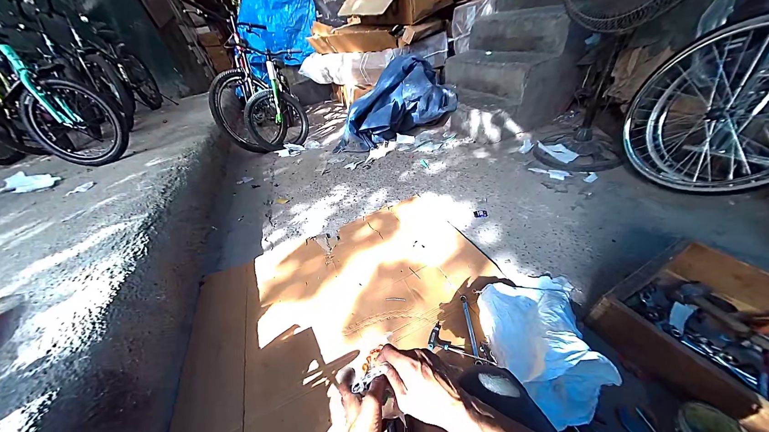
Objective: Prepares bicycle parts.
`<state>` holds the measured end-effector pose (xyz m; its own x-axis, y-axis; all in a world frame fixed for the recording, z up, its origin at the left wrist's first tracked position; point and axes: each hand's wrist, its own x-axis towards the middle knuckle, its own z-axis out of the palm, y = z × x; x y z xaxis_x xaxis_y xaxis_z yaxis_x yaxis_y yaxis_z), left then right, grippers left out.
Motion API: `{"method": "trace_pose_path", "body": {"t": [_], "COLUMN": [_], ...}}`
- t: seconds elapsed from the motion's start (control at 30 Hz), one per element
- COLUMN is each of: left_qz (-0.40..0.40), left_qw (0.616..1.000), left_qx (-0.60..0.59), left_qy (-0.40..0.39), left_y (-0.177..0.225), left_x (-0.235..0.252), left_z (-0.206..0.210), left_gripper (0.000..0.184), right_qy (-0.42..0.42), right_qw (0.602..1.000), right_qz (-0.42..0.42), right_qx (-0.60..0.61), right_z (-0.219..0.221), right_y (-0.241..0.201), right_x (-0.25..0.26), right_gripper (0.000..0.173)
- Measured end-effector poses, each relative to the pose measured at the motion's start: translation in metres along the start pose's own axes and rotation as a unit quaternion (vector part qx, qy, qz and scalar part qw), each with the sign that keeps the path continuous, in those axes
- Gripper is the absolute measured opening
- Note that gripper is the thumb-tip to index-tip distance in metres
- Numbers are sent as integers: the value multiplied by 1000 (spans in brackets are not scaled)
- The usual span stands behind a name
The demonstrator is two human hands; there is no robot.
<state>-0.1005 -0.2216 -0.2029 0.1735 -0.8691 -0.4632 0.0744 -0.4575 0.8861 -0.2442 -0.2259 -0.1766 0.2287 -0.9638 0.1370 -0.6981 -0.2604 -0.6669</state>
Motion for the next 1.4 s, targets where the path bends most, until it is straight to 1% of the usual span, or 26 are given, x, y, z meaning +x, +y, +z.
{"method": "trace_pose_path", "body": {"t": [0.1,0.17,0.2,0.27,0.3,0.37,0.4,0.5,0.53,0.6,0.63,0.67,0.7,0.77,0.8,0.83,0.87,0.93,0.97,1.03,1.1,1.17,1.27,1.3,1.37,1.4], "left_qz": [-35,-32,-19,39,68,120,140,169,176,175,172,176,181,169,155,142,137,143,149,163,175,197,218,225,238,257], "left_qw": [998,997,998,999,997,988,980,940,919,873,854,848,862,921,943,955,957,948,942,930,923,923,914,914,919,915], "left_qx": [-45,-64,-59,-8,18,75,105,234,292,416,460,476,454,341,286,255,250,281,297,327,342,332,339,334,307,302], "left_qy": [-15,-27,-23,-8,-15,-67,-98,-182,-197,-185,-173,-154,-131,-87,-69,-59,-54,-45,-43,-38,-17,6,35,48,68,72], "left_y": [-3,-2,-2,-8,-12,-11,-7,8,13,27,33,34,31,20,16,13,12,9,8,12,17,17,15,13,10,9], "left_x": [0,-2,-2,-1,-1,-3,-5,-16,-19,-24,-24,-22,-19,-11,-8,-5,-3,-1,-1,-4,-9,-6,-7,-7,-5,-4], "left_z": [-1,1,3,2,2,1,-2,-15,-19,-22,-23,-25,-26,-27,-26,-26,-25,-21,-20,-19,-19,-19,-16,-15,-15,-16], "left_gripper": [97,94,90,81,75,64,63,61,60,60,59,54,45,27,24,26,28,29,29,30,32,34,38,38,38,38], "right_qy": [0,24,44,88,117,163,180,183,173,131,111,91,72,34,12,-1,-16,-72,-103,-136,-150,-157,-172,-182,-201,-201], "right_qw": [999,999,998,995,992,984,981,976,976,976,976,976,975,975,976,980,985,990,988,984,981,980,980,977,969,964], "right_qz": [-30,-32,-24,10,23,47,60,113,131,169,184,198,209,218,214,198,170,120,106,92,83,77,83,88,87,78], "right_qx": [-26,-36,-40,-39,-41,-47,-42,-39,-37,-34,-31,-27,-25,-28,-33,-34,-20,28,48,68,91,94,61,68,118,155], "right_z": [5,6,5,-2,-7,-19,-23,-31,-34,-40,-43,-44,-44,-41,-38,-33,-26,-15,-12,-10,-10,-9,-4,-2,1,2], "right_y": [-5,-7,-7,-4,0,8,12,19,19,14,12,13,15,20,18,15,15,16,15,15,15,13,10,11,12,13], "right_x": [-3,-3,-2,1,3,9,11,15,15,16,17,18,19,21,20,18,16,14,13,15,16,19,25,27,32,32], "right_gripper": [25,24,24,25,25,27,26,26,27,28,28,27,26,28,33,38,39,33,33,49,64,69,57,53,48,47]}}
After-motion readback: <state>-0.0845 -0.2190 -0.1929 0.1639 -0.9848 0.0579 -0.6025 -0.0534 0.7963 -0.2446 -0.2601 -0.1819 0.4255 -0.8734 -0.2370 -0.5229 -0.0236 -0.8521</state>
